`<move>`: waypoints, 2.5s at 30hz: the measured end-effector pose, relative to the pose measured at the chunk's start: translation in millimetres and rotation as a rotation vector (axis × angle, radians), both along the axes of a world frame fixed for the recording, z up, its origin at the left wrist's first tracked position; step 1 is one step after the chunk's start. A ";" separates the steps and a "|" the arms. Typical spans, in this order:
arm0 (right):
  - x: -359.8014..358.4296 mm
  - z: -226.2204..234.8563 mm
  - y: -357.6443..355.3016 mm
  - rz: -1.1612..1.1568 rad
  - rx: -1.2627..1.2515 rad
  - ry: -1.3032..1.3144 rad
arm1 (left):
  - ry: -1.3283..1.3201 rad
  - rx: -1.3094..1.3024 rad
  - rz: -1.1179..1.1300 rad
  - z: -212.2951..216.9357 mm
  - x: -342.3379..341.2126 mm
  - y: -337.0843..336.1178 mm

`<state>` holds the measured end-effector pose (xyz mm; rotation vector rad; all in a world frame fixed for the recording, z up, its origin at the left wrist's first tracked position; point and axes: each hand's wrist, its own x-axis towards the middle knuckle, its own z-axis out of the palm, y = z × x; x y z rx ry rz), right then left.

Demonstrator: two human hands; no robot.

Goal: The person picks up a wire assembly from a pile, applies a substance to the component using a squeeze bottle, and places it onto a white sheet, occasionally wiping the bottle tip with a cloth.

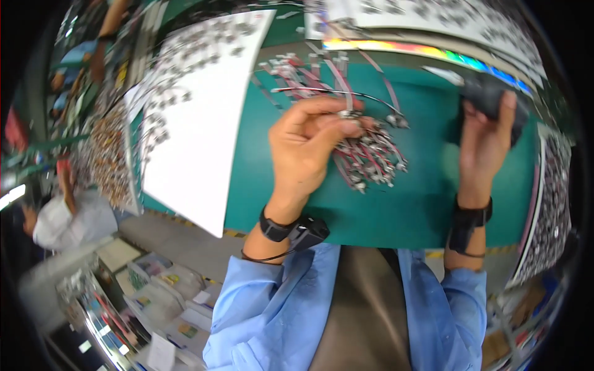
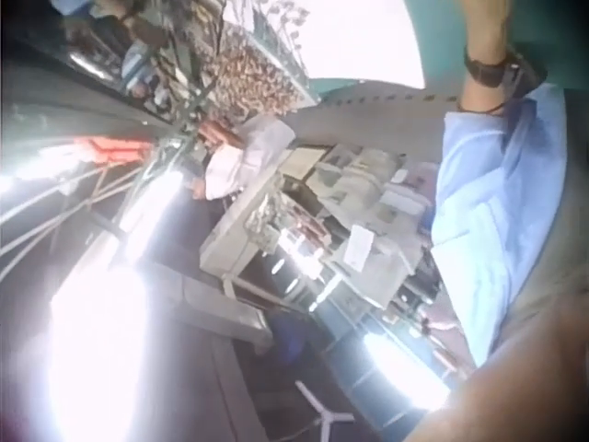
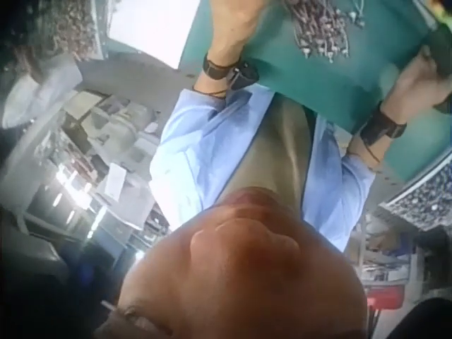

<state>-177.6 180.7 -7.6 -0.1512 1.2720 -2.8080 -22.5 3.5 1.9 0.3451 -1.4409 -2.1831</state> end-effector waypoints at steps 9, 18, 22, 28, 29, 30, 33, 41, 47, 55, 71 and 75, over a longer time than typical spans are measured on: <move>-9.4 -2.2 21.0 0.151 -0.074 -0.030 | -0.089 -0.333 0.653 34.0 120.6 -63.2; -3.7 -1.4 1.5 0.164 -0.039 -0.087 | -0.649 -0.454 1.342 -31.1 259.1 -256.9; -4.6 -3.9 2.0 0.149 -0.020 -0.075 | -0.978 -0.491 1.297 -65.3 259.3 -286.5; -2.6 -1.2 0.9 0.127 -0.002 -0.088 | -1.164 -0.816 1.205 -60.9 257.2 -275.3; -2.4 -0.9 0.3 0.133 -0.002 -0.093 | -1.167 -0.815 1.206 -60.0 259.1 -273.6; -2.3 -0.8 -0.1 0.139 -0.003 -0.098 | -1.188 -0.822 1.184 -58.8 261.8 -271.2; -2.7 -1.8 0.5 0.140 0.011 -0.095 | -1.229 -0.834 1.140 -54.3 267.7 -261.4; -0.4 0.2 -1.2 0.133 0.017 -0.106 | -1.201 -0.846 1.298 -43.2 247.8 -224.1; -1.0 0.2 -0.8 0.154 0.017 -0.095 | -1.198 -0.817 1.353 -54.1 250.9 -227.9; -4.0 -4.6 0.2 0.132 0.019 -0.100 | -1.235 -0.790 1.418 -51.6 256.0 -264.0; 0.3 2.6 -2.7 0.157 -0.044 -0.096 | -0.996 -0.648 1.276 -69.2 320.1 -312.7; 0.6 1.6 0.4 0.099 -0.042 -0.066 | -0.819 -0.691 1.014 9.1 181.9 -185.5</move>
